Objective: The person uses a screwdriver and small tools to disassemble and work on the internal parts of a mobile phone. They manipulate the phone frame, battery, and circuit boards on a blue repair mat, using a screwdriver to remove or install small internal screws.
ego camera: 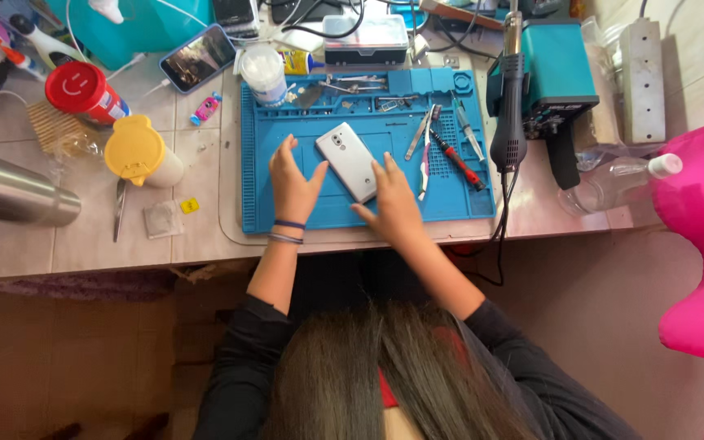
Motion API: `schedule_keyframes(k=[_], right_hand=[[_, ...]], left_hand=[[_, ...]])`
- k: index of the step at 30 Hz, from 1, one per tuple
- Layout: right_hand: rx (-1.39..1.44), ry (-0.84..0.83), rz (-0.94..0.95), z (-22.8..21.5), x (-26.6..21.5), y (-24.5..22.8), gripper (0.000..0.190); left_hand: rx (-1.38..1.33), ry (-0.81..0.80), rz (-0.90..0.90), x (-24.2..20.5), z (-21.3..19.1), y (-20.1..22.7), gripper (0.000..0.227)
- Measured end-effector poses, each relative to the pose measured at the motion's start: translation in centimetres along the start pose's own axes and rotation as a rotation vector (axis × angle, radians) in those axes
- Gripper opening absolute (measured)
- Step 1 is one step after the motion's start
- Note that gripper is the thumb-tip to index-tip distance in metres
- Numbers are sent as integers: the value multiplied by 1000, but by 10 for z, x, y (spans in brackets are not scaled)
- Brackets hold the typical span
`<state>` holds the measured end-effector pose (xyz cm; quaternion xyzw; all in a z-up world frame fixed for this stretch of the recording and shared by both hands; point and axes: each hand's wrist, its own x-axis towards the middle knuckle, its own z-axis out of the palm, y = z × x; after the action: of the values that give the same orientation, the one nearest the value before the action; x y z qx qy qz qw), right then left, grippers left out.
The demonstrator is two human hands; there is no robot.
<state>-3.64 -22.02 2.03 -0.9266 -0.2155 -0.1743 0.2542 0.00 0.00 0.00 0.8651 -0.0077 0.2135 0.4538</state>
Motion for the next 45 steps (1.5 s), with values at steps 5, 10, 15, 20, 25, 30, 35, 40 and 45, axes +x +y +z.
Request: schedule_keyframes(k=[5,10,15,20,25,30,35,40,45], right_hand=[[-121,65,40,30,-12,-15,71],[-18,66,131,28,-6,-13,71],[-44,75,128,36,6,-7,76],[237,194,174,32,5,-3,74],[252,206,155,31,1,6,70],[213,215,123,25,0,1,63],[410,288,133,8,-2,-5,61],[988,347,305,18,-10,17,51],[1499,489,637,35,-19,59,43]], left_hand=[[295,-50,21,6,34,0,99],[152,-18,43,5,45,-30,68],[-122,9,-9,8,34,-15,54],[-249,50,-81,11,26,-3,35],[44,-38,-50,30,43,-27,37],[320,-59,-10,50,53,-35,45],[168,69,47,59,44,-52,22],[201,176,62,53,15,-58,30],[285,237,79,46,3,-44,35]])
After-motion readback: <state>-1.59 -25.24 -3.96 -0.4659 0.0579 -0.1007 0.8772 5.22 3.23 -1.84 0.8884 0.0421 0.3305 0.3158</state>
